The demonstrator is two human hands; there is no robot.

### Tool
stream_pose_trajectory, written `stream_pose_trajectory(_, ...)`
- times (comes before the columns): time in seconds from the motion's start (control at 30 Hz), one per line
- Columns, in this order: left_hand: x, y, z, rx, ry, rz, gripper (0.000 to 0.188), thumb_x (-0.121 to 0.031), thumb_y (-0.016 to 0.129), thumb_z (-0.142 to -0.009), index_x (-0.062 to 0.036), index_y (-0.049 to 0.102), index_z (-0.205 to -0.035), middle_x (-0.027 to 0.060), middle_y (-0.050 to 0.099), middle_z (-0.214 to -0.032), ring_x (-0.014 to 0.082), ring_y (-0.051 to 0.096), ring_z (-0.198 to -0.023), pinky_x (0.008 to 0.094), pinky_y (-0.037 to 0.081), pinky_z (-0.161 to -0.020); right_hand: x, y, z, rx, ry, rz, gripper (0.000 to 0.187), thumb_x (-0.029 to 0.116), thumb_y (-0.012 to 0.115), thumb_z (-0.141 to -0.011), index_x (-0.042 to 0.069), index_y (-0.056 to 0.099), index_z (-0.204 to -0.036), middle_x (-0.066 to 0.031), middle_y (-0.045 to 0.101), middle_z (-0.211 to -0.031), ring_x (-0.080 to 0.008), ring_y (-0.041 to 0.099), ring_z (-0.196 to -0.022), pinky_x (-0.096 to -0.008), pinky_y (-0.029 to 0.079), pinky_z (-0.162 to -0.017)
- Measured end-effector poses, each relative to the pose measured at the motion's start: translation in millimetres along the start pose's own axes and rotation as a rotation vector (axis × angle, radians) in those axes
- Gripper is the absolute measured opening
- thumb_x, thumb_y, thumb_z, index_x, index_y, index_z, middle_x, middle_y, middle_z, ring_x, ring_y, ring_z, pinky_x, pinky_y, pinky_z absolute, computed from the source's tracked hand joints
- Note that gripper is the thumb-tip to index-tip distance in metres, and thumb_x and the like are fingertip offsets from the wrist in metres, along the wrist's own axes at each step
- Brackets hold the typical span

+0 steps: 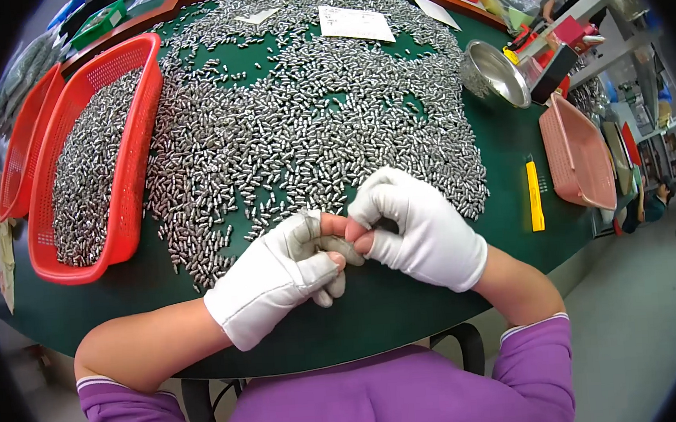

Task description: Inspecting and sorting small silver electronic components on a workbench using a utility knife.

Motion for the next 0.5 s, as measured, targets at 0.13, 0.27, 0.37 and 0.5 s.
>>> stream_pose_trajectory(0.13,3,-1,2,-0.080,-0.043,-0.024,0.018,-0.015,0.058,-0.095,-0.0041,0.054,-0.108,0.0029,0.061,-0.095,0.0069,0.058,-0.075,0.0215,0.050,-0.066,1,8,1,-0.049,0.052,-0.174,0.013,0.004,0.075,-0.074,0.007,0.065,-0.083,-0.0064,0.062,-0.082,-0.0205,0.060,-0.079,-0.0319,0.050,-0.071)
stream_pose_trajectory(0.27,6,-4,2,-0.134,-0.024,-0.019,0.013,-0.017,0.062,-0.093,-0.0098,0.055,-0.102,0.0027,0.062,-0.090,0.0080,0.059,-0.070,0.0208,0.049,-0.060,3,5,2,-0.075,0.027,-0.123,0.013,0.002,0.075,-0.074,0.007,0.066,-0.083,-0.0069,0.063,-0.082,-0.0205,0.061,-0.076,-0.0315,0.051,-0.068)
stream_pose_trajectory(0.37,4,-6,4,-0.140,-0.033,-0.040,0.013,-0.018,0.061,-0.094,-0.0091,0.055,-0.101,0.0028,0.062,-0.090,0.0080,0.058,-0.070,0.0209,0.048,-0.060,7,-4,1,-0.163,-0.107,0.052,0.014,0.000,0.074,-0.073,0.007,0.067,-0.083,-0.0070,0.063,-0.082,-0.0207,0.062,-0.074,-0.0319,0.051,-0.066)
stream_pose_trajectory(0.5,3,-6,6,-0.115,-0.020,-0.032,0.014,-0.020,0.060,-0.095,-0.0081,0.056,-0.101,0.0030,0.063,-0.091,0.0078,0.058,-0.070,0.0210,0.048,-0.061,11,-16,3,-0.255,-0.192,0.192,0.022,-0.003,0.074,-0.070,0.009,0.067,-0.087,-0.0043,0.060,-0.084,-0.0187,0.060,-0.074,-0.0297,0.049,-0.064)
Point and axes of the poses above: each hand's wrist, its own z-axis away from the middle knuckle, its own y-axis out of the palm, x = y × z, the point moved 6 cm from there along -z, towards the middle knuckle
